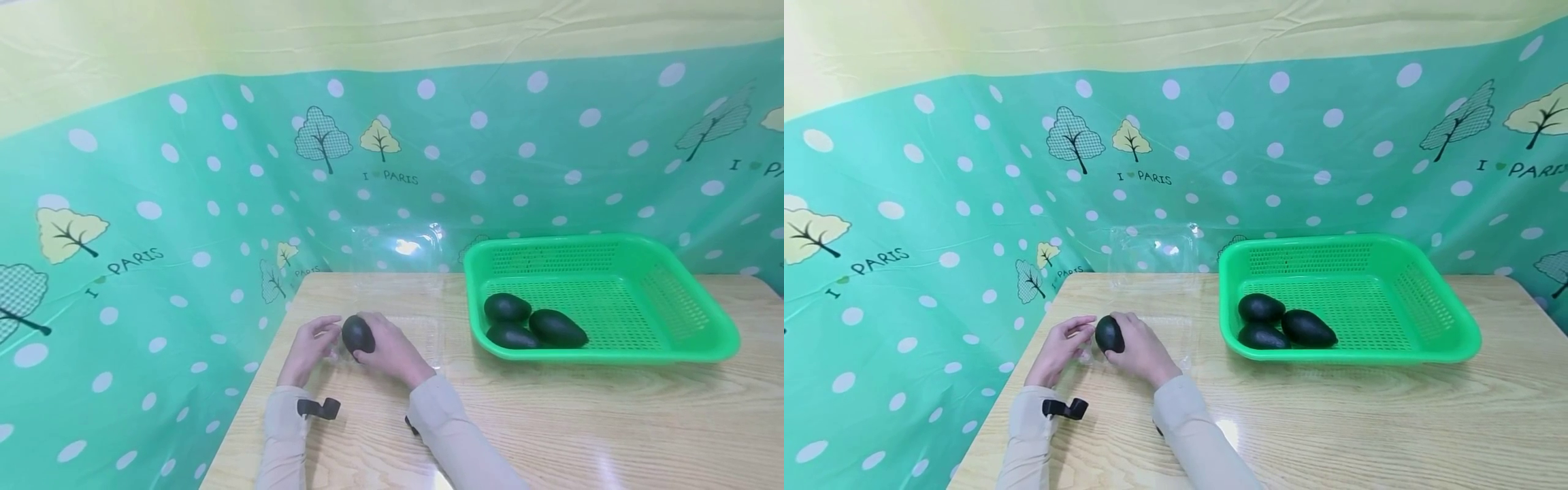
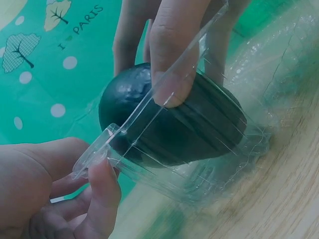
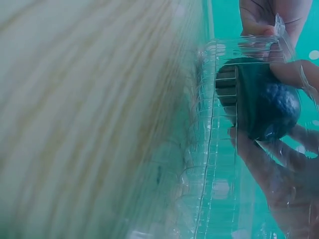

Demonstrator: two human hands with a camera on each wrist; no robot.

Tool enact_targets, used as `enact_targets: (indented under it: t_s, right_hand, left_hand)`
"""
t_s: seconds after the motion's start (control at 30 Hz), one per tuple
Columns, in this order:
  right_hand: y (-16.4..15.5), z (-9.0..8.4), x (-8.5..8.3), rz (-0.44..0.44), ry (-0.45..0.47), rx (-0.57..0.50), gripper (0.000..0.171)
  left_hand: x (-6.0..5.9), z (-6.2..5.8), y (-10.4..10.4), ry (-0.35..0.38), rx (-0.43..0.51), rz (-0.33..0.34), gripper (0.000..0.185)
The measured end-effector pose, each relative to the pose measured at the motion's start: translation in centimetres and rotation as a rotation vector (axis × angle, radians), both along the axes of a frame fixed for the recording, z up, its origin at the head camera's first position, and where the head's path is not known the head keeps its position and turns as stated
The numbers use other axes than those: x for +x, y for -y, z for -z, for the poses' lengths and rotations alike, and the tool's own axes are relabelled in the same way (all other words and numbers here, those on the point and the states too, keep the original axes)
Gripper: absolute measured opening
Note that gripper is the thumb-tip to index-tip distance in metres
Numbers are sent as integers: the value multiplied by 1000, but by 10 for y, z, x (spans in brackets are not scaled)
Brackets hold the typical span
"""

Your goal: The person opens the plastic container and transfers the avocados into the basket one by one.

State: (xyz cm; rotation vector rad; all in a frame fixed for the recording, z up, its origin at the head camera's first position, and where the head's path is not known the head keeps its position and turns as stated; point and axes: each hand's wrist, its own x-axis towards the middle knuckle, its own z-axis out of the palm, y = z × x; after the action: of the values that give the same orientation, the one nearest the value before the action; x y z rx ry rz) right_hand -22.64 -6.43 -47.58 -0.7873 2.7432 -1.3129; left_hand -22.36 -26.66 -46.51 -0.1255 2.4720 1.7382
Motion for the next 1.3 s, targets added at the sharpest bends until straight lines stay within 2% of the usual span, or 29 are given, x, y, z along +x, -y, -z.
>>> enact_targets:
  t_s: [0.07,0.13,0.4,0.73,1.07,1.3]
  right_hand:
    - [-1,-1,1,5,-12,-6,69]
    - [-1,-2,2,10,-17,-14,69]
    - [-7,-16,4,10,-18,-32,71]
    - [-21,-36,6,15,-85,-28,71]
    - [-37,-46,13,40,-105,-33,69]
    - [-45,-49,12,58,-136,-15,69]
  left_hand:
    - [-3,7,2,-13,-5,-6,40]
    - [-4,10,1,-16,-11,-10,40]
    - [-6,10,0,-16,-5,1,40]
    - [-7,9,-2,-34,1,-1,40]
    - [-7,11,-3,-13,2,0,42]
    - [-4,8,-1,-21,-3,-14,43]
